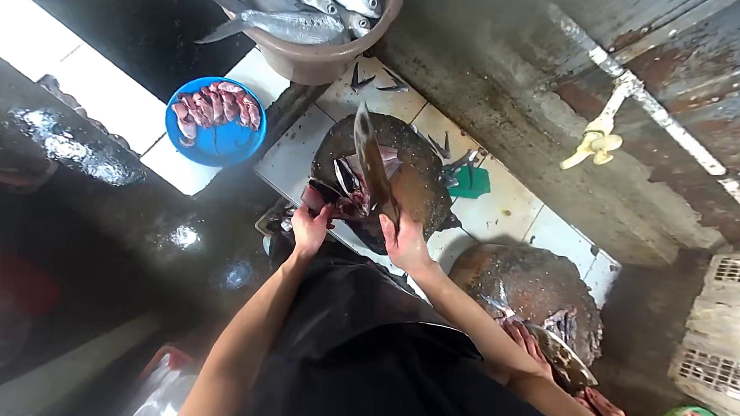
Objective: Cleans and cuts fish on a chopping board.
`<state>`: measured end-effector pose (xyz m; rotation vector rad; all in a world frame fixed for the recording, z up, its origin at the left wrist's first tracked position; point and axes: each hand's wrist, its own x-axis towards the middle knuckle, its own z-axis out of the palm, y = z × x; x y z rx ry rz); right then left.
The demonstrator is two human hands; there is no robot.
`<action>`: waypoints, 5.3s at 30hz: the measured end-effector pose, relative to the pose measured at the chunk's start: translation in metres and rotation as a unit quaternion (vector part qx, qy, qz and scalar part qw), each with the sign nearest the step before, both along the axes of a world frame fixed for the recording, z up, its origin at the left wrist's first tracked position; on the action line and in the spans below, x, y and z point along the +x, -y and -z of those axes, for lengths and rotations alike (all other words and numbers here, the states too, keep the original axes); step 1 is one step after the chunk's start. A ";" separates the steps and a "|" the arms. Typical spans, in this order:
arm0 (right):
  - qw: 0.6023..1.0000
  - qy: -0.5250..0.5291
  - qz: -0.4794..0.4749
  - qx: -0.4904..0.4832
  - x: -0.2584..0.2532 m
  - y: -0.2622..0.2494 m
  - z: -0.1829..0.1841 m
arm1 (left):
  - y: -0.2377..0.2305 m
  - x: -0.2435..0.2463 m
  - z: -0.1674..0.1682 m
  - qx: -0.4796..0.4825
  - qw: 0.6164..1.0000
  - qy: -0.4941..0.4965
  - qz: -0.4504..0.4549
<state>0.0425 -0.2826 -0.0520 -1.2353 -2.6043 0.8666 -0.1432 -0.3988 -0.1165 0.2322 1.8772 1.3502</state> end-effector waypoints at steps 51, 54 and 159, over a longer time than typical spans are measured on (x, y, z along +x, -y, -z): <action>0.986 0.157 0.037 -0.036 -0.062 -0.049 0.012 | 0.056 -0.056 0.043 -0.208 0.918 -0.146 0.304; 0.973 0.222 0.000 -0.058 -0.055 -0.043 0.022 | 0.080 -0.063 0.065 -0.243 0.928 -0.103 0.262; 0.922 0.156 0.329 -0.129 0.090 -0.025 0.056 | -0.276 -0.019 0.010 -0.135 0.728 -0.447 0.503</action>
